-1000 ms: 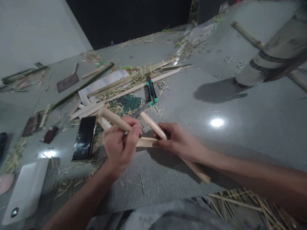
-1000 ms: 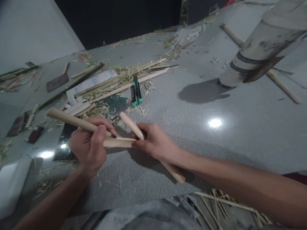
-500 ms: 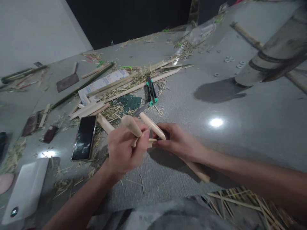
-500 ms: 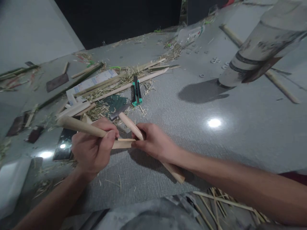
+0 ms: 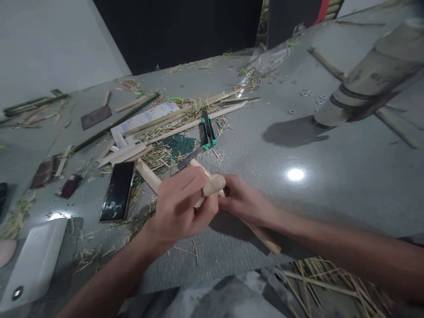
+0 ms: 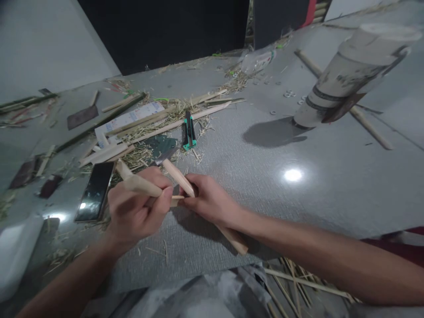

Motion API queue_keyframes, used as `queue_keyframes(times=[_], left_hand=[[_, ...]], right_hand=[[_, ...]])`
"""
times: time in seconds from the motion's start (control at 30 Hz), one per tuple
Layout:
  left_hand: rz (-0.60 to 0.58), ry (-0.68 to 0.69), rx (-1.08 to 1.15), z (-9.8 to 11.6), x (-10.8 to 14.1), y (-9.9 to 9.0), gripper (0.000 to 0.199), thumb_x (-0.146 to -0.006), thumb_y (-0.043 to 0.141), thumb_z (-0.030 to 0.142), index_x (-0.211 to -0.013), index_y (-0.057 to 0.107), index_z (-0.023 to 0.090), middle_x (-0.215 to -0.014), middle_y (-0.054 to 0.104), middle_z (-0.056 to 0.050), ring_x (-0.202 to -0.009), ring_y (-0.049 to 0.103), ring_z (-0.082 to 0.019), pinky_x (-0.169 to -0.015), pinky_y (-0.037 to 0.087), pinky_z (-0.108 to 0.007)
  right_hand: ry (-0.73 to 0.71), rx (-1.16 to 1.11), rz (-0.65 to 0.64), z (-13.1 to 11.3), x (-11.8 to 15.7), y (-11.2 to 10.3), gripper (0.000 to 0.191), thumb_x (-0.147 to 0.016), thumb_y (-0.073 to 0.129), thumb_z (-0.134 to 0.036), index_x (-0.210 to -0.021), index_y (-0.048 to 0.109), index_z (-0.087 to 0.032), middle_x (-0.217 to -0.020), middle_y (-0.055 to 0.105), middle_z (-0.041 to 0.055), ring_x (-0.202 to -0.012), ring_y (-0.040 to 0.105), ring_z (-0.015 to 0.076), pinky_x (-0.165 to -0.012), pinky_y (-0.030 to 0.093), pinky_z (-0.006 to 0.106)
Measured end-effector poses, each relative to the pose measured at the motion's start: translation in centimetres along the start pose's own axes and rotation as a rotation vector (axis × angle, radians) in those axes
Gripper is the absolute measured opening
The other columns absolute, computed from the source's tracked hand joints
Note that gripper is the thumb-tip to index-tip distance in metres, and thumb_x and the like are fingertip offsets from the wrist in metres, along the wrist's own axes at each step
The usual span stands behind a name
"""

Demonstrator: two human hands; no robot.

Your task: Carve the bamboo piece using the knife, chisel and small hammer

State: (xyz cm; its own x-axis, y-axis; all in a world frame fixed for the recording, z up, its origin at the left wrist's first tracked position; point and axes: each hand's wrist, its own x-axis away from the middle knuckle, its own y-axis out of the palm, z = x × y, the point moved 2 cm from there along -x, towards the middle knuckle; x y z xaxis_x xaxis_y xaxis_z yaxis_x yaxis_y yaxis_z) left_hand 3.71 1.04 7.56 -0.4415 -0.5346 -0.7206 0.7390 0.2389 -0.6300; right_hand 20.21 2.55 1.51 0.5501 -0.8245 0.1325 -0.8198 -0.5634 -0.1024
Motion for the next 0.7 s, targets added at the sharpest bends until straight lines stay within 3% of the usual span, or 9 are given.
queue_keyframes(times=[0.2,0.4,0.57,0.7], left_hand=[[0.004,0.022,-0.003,0.2,0.0,0.3,0.021,-0.092,0.057,0.004,-0.085,0.05,0.023,-0.071,0.06,0.001,-0.065,0.053,-0.015,-0.06,0.047,-0.03],[0.01,0.034,-0.015,0.4,-0.1,0.4,0.023,-0.093,0.056,0.004,-0.083,0.048,0.023,-0.069,0.059,0.002,-0.063,0.051,-0.015,-0.059,0.044,-0.031],[0.014,0.016,-0.028,0.4,0.0,0.4,0.023,-0.094,0.057,0.007,-0.08,0.048,0.023,-0.069,0.06,0.0,-0.065,0.054,-0.017,-0.059,0.043,-0.033],[0.04,0.009,0.016,0.2,0.1,0.5,0.022,-0.094,0.056,0.006,-0.08,0.049,0.023,-0.068,0.057,0.001,-0.063,0.052,-0.016,-0.058,0.042,-0.031]], right_hand=[[-0.031,-0.016,-0.004,-1.1,0.4,-0.2,0.014,-0.088,0.069,-0.027,-0.087,0.057,-0.021,-0.08,0.06,-0.0024,-0.073,0.052,0.0149,-0.066,0.042,0.029],[-0.053,0.075,0.038,-1.6,1.3,-0.8,0.01,-0.09,0.069,-0.023,-0.09,0.059,-0.021,-0.08,0.058,-0.0032,-0.073,0.051,0.0138,-0.063,0.039,0.027],[0.014,0.215,0.148,-3.2,3.1,-4.6,0.021,-0.1,0.067,-0.038,-0.089,0.059,-0.022,-0.071,0.055,-0.0048,-0.058,0.047,0.0103,-0.051,0.035,0.026],[0.031,0.447,0.289,-6.8,6.5,-8.1,0.045,-0.11,0.045,-0.059,-0.094,0.064,-0.022,-0.069,0.064,-0.0001,-0.046,0.048,0.0091,-0.043,0.035,0.027]])
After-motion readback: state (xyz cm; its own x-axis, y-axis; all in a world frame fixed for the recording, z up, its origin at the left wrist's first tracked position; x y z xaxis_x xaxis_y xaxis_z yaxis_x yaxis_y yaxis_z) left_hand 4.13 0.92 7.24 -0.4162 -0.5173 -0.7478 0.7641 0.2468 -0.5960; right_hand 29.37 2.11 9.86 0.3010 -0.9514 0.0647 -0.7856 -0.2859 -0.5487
